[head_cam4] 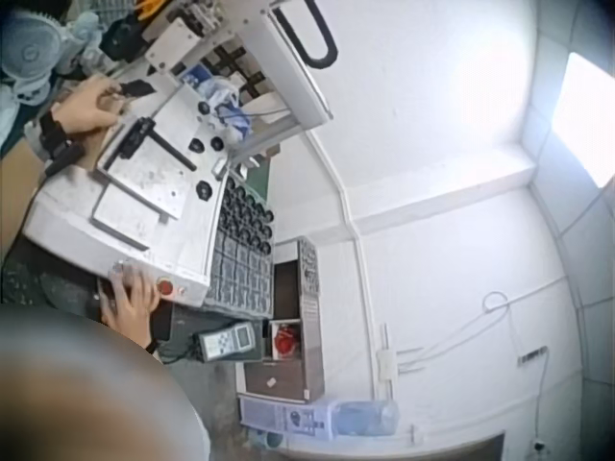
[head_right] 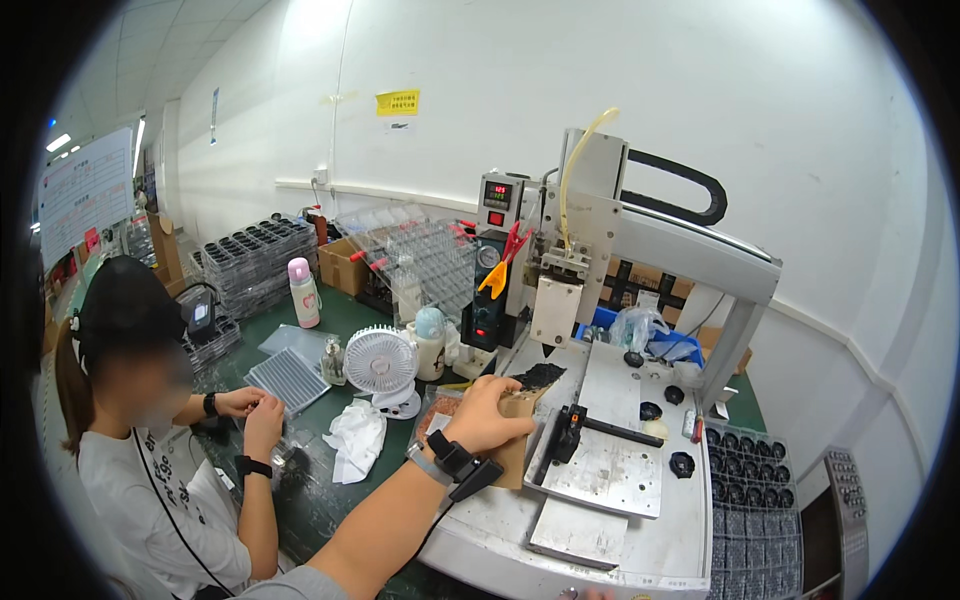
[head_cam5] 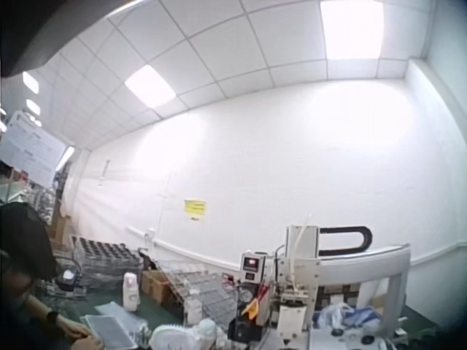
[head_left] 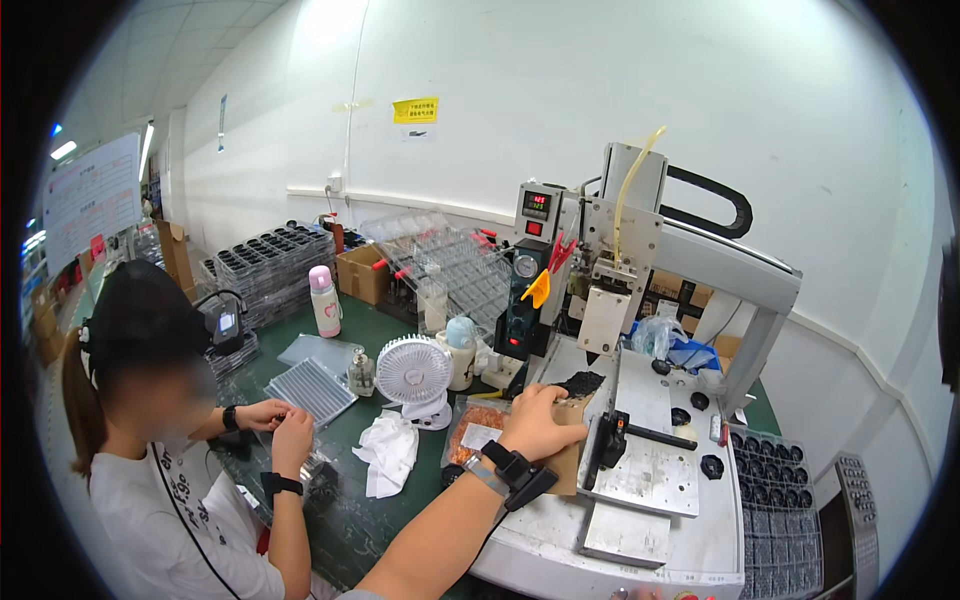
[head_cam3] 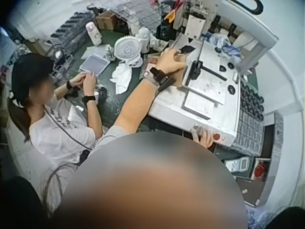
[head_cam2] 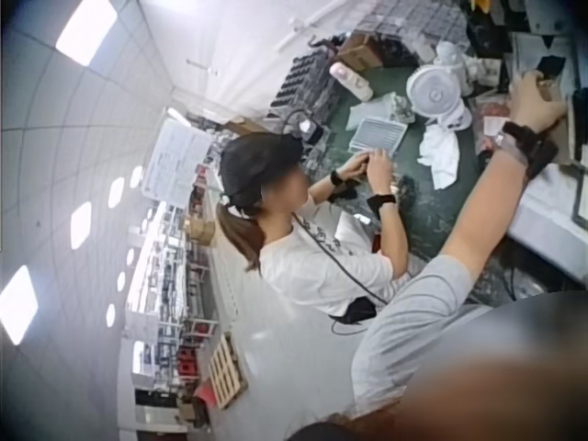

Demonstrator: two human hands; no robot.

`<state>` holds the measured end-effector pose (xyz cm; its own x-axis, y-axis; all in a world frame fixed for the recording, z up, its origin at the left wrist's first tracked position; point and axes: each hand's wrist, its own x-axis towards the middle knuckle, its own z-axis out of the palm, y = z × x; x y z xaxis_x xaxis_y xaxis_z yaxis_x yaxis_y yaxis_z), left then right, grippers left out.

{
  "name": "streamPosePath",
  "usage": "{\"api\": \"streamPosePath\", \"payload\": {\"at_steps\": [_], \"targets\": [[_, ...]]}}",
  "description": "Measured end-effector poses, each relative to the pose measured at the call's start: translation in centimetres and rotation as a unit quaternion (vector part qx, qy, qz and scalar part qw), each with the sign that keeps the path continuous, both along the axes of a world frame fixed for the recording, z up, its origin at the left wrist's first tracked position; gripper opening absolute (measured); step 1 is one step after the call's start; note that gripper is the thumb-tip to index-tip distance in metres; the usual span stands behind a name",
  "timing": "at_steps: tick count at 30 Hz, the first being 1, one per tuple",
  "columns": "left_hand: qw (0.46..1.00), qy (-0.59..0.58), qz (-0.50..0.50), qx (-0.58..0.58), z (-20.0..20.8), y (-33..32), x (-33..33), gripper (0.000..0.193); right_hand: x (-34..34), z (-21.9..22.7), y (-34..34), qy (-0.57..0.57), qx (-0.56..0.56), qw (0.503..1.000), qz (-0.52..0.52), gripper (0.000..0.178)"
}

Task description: Assembling small electronic components at a manual assembly station.

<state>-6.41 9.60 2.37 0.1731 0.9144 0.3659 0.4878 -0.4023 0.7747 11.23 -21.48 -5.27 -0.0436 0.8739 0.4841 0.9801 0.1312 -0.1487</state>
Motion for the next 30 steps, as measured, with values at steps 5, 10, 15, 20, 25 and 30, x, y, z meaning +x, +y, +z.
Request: {"api": "streamPosePath", "payload": {"at_steps": [5, 10, 15, 20, 25, 30], "targets": [[0.998, -0.047, -0.017, -0.024, 0.0, 0.1, -0.4, 0.064, 3.3, 2.4, -1.7, 0.006, 0.061, 0.984, -0.17, 0.058], [0.991, -0.122, 0.007, -0.054, 0.1, 0.4, -1.1, 0.061, 5.2, 1.2, -2.9, -0.048, -0.029, 0.977, -0.208, 0.063], [0.997, -0.013, 0.076, 0.028, 0.4, 0.0, -0.8, 0.066, 6.0, 4.2, -2.7, -0.071, -0.044, 0.971, -0.225, 0.054], [0.967, 0.253, 0.03, -0.021, 0.3, -0.6, -0.4, 0.071, 9.0, 11.3, 2.4, -0.028, 0.027, 0.996, -0.083, 0.048], [0.941, 0.335, 0.004, -0.053, 0.1, -1.0, 0.3, 0.067, 12.9, 13.0, 17.1, 0.011, -0.061, 0.998, 0.012, 0.042], [0.94, 0.34, -0.025, -0.036, 0.1, -1.2, 0.8, 0.07, 17.7, 7.1, 27.2, -0.152, -0.32, 0.916, -0.187, 0.031]]}}
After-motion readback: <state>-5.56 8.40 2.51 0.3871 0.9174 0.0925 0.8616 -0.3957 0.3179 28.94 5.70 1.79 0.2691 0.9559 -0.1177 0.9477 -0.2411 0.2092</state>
